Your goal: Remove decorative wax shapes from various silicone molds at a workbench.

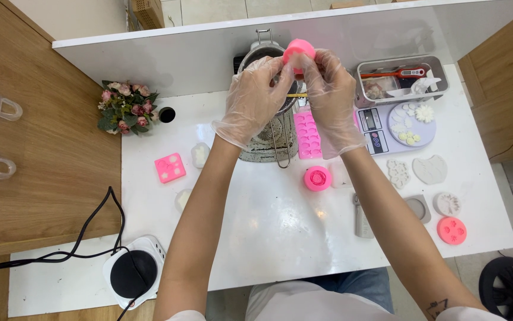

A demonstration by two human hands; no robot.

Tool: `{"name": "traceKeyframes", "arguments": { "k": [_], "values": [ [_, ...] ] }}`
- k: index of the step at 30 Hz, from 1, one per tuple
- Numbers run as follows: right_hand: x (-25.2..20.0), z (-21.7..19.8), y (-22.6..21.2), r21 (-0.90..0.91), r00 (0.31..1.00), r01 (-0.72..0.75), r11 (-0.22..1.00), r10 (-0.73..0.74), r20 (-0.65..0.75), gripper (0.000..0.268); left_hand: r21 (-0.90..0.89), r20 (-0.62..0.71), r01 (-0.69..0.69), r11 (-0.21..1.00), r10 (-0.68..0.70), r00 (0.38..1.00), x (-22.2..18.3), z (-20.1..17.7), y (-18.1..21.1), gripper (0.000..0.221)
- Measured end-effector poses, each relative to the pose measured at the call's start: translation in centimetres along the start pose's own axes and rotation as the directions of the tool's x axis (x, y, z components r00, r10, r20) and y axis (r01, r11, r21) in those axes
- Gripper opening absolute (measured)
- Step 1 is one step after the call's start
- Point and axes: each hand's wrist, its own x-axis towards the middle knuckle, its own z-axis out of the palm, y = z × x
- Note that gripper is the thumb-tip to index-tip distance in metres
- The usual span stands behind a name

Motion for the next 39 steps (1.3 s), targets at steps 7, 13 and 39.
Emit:
{"name": "traceKeyframes", "arguments": {
  "k": [7, 13, 39],
  "values": [
    [0.0, 0.1, 0.5, -0.065, 1.0, 0.025, 0.998, -0.025, -0.001, 0.016, 0.015, 0.008, 0.013, 1.0, -0.014, 1.0, 0.0, 0.0, 0.0, 0.033],
    [0.1, 0.1, 0.8, -0.062, 0.999, 0.031, 0.998, -0.032, -0.004, 0.016, 0.05, 0.001, -0.013, 0.999, 0.013, 1.0, 0.0, 0.5, -1.5, 0.026],
    [-12.6, -5.1, -10.4, 0.293, 0.853, -0.473, 0.831, 0.515, -0.085, 0.042, -0.605, 0.253, 0.445, 0.66, -0.37, 0.894, -11.5, -1.2, 12.2, 0.067]
  ]
}}
